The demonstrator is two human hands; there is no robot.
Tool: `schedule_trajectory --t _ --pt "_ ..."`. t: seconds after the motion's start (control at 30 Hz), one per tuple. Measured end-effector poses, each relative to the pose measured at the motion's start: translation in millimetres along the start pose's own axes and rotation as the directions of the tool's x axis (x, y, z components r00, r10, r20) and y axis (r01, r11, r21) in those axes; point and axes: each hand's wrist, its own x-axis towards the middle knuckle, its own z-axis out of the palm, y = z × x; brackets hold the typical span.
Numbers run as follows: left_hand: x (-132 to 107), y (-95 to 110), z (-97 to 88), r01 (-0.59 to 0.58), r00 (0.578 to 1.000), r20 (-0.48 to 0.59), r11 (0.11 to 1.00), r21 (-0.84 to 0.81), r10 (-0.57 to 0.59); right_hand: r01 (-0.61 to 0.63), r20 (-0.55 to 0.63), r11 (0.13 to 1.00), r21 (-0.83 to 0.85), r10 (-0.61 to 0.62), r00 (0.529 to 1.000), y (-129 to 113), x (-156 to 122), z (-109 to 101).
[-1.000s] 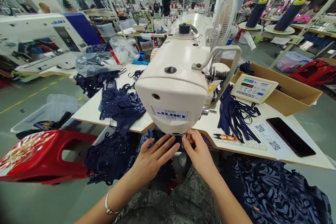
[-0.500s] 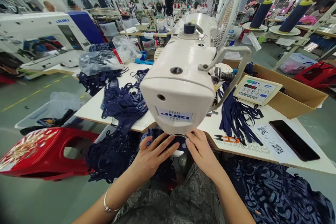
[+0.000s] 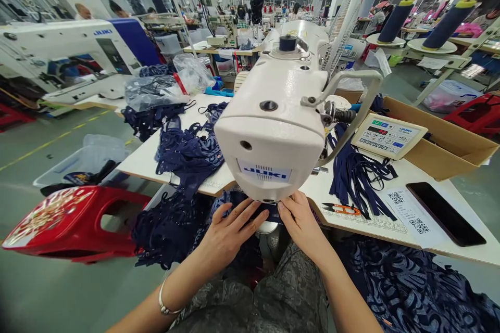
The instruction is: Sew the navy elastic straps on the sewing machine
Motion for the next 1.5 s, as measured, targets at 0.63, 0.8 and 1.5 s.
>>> schedule_trajectory --t 0.63,0.8,1.5 --pt "0 10 2.8 0.022 1.000 0.013 1.000 0.015 -0.022 0.039 -0.032 0.997 -0.064 -0.041 0.999 -4 -2 -1" --pt "1 10 1.8 0.027 1.000 -0.005 1.000 -0.007 -0.027 0.038 -0.015 0.998 -0.059 -0.038 0.999 -1 -3 -1" --pt "3 12 -2.3 0.045 0.999 0.025 0.999 -0.023 -0.045 0.023 -0.017 0.994 -0.102 -0.025 1.000 2 -1 3"
